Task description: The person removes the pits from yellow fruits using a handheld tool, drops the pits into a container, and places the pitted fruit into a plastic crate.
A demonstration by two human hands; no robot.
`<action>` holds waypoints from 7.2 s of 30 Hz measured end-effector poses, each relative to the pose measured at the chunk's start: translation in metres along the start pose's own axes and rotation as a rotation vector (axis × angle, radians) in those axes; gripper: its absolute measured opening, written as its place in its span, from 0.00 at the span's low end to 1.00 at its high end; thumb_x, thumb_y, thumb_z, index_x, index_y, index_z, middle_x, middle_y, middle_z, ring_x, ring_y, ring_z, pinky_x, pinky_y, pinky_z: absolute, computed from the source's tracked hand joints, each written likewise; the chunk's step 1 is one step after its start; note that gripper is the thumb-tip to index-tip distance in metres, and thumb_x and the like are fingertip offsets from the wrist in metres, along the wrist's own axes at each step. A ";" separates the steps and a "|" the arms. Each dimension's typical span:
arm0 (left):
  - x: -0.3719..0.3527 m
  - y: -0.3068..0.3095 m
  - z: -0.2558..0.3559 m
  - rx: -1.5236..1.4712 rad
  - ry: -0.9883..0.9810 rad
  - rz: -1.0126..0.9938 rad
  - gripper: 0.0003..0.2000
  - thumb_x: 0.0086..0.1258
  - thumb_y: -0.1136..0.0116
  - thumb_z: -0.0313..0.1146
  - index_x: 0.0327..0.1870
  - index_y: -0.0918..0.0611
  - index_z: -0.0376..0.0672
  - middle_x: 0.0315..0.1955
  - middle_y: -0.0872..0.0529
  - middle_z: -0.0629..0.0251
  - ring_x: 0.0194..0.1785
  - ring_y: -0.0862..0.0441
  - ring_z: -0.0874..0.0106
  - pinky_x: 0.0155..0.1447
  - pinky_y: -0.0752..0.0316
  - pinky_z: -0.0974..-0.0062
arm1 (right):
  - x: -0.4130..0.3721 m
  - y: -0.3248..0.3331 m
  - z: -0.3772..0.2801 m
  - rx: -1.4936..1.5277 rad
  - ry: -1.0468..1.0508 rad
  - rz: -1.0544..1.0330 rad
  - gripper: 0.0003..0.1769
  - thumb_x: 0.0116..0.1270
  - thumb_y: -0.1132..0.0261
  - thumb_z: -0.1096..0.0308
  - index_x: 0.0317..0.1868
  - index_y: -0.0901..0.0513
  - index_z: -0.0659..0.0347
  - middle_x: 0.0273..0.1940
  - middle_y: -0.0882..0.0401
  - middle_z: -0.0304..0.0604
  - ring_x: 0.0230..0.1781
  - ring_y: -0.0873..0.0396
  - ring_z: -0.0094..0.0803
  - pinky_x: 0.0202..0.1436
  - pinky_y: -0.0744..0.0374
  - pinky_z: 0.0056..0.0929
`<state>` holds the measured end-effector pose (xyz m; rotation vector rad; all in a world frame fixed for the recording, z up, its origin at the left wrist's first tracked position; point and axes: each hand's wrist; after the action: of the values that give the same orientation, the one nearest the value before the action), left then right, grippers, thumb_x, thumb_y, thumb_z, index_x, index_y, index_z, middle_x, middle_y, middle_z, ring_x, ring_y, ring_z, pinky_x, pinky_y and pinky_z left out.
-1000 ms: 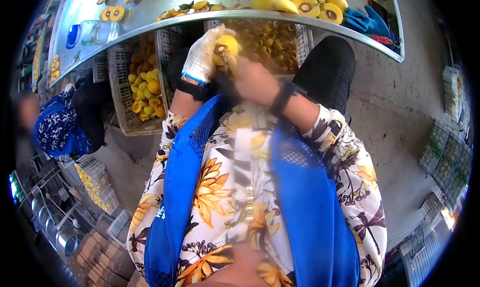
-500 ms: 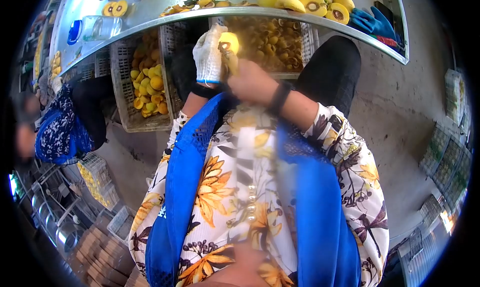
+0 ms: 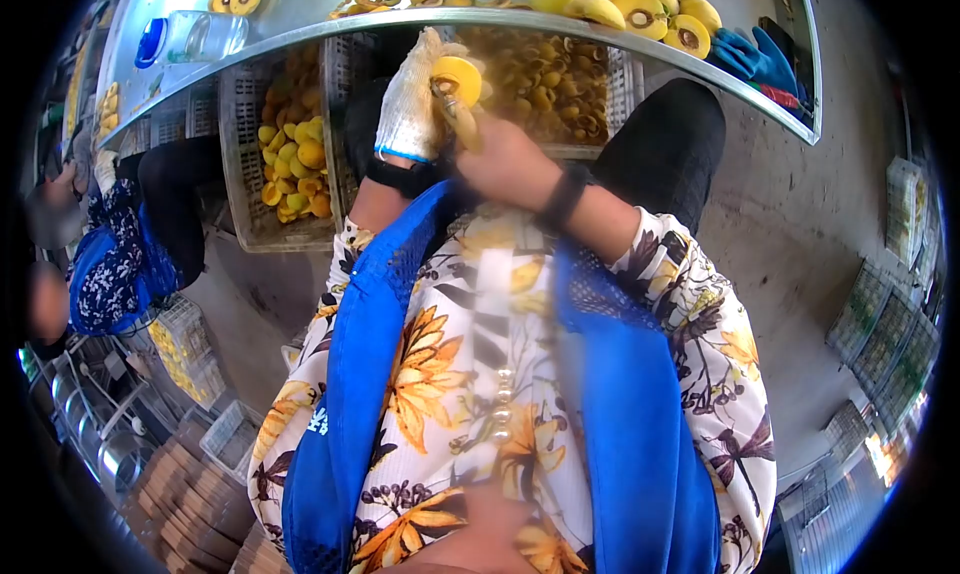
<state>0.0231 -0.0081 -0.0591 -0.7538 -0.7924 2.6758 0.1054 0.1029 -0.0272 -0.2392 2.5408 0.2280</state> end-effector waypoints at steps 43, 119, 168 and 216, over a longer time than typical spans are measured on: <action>0.134 -0.025 0.108 1.498 -0.395 -0.035 0.30 0.53 0.37 0.47 0.59 0.23 0.47 0.51 0.18 0.56 0.54 0.21 0.63 0.58 0.29 0.72 | -0.017 0.033 -0.006 -0.267 0.291 0.521 0.18 0.59 0.35 0.62 0.45 0.25 0.66 0.28 0.20 0.49 0.26 0.21 0.37 0.35 0.23 0.33; 0.001 -0.021 -0.029 -0.103 -0.133 0.117 0.11 0.69 0.44 0.38 0.37 0.24 0.37 0.24 0.21 0.62 0.22 0.24 0.72 0.23 0.27 0.76 | -0.015 0.011 0.000 0.054 -0.072 0.024 0.10 0.62 0.45 0.69 0.37 0.32 0.68 0.19 0.28 0.43 0.11 0.29 0.27 0.12 0.29 0.25; -0.014 0.088 0.058 -0.072 -0.260 0.458 0.19 0.71 0.51 0.52 0.32 0.22 0.45 0.32 0.21 0.58 0.33 0.22 0.60 0.31 0.27 0.65 | -0.007 0.028 0.016 0.064 0.115 -0.009 0.08 0.63 0.39 0.70 0.38 0.29 0.63 0.18 0.29 0.35 0.10 0.34 0.19 0.12 0.35 0.19; -0.023 -0.054 0.014 0.110 -0.094 -0.074 0.28 0.75 0.66 0.56 0.56 0.29 0.37 0.47 0.21 0.57 0.44 0.19 0.67 0.43 0.19 0.69 | 0.005 0.051 -0.011 -0.140 0.359 0.494 0.28 0.59 0.36 0.53 0.52 0.25 0.65 0.39 0.19 0.58 0.41 0.20 0.50 0.45 0.23 0.38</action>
<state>0.0392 0.0217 -0.0094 -0.5647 -0.6747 2.6789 0.0841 0.1495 -0.0149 0.3332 2.9075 0.6005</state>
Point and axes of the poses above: each hand's wrist, its own x-axis towards the middle knuckle, its own y-axis out of the back of the hand, z = x × y
